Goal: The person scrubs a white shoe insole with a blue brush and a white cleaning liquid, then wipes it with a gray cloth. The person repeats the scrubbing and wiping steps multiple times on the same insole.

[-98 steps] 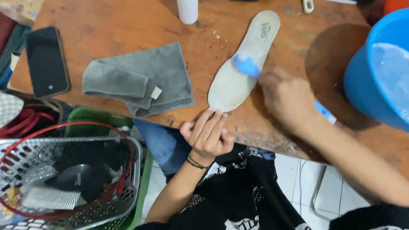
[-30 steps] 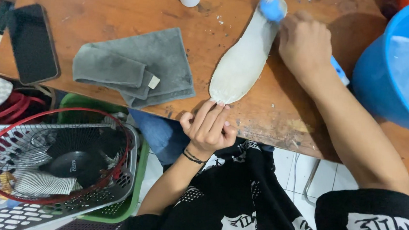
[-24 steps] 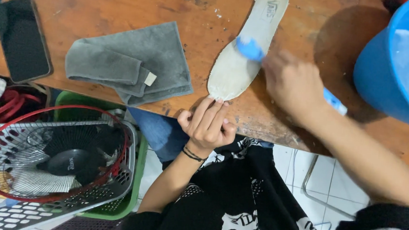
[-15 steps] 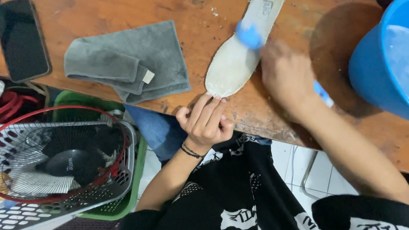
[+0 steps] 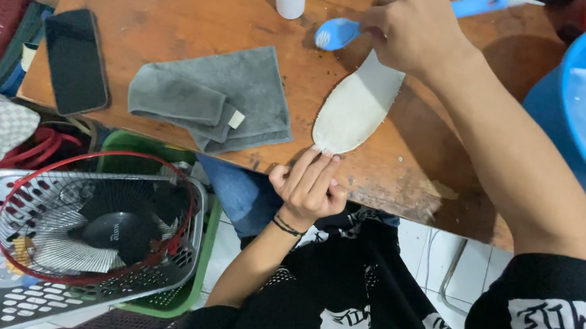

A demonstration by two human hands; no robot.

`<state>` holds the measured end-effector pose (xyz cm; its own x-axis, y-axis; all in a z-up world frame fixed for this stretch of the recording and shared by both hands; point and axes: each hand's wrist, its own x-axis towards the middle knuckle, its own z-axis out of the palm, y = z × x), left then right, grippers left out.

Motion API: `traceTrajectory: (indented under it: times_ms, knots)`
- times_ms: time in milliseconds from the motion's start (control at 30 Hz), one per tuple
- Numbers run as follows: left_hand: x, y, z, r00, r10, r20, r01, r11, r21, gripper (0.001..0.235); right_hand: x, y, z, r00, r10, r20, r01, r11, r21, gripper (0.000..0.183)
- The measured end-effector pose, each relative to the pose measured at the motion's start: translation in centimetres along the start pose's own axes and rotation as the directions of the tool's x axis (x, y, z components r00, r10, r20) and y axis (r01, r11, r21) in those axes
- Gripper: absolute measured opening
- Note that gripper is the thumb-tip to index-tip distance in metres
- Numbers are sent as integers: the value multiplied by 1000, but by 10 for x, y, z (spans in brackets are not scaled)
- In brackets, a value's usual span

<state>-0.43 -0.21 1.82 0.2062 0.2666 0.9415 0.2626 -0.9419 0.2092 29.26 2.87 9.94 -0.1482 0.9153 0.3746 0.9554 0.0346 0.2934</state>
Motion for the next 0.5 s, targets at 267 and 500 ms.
traceTrajectory:
  times_ms: [267,500]
  knots:
    - [3,-1,0,1000,-26,-5,26,1000,4,36,44,18,14,978,-145,147,63,887,457,35]
    - [8,-2,-2,999,-53,-10,53,999,2,36,49,-31,-35,977,-202,-64,193,728,658,43]
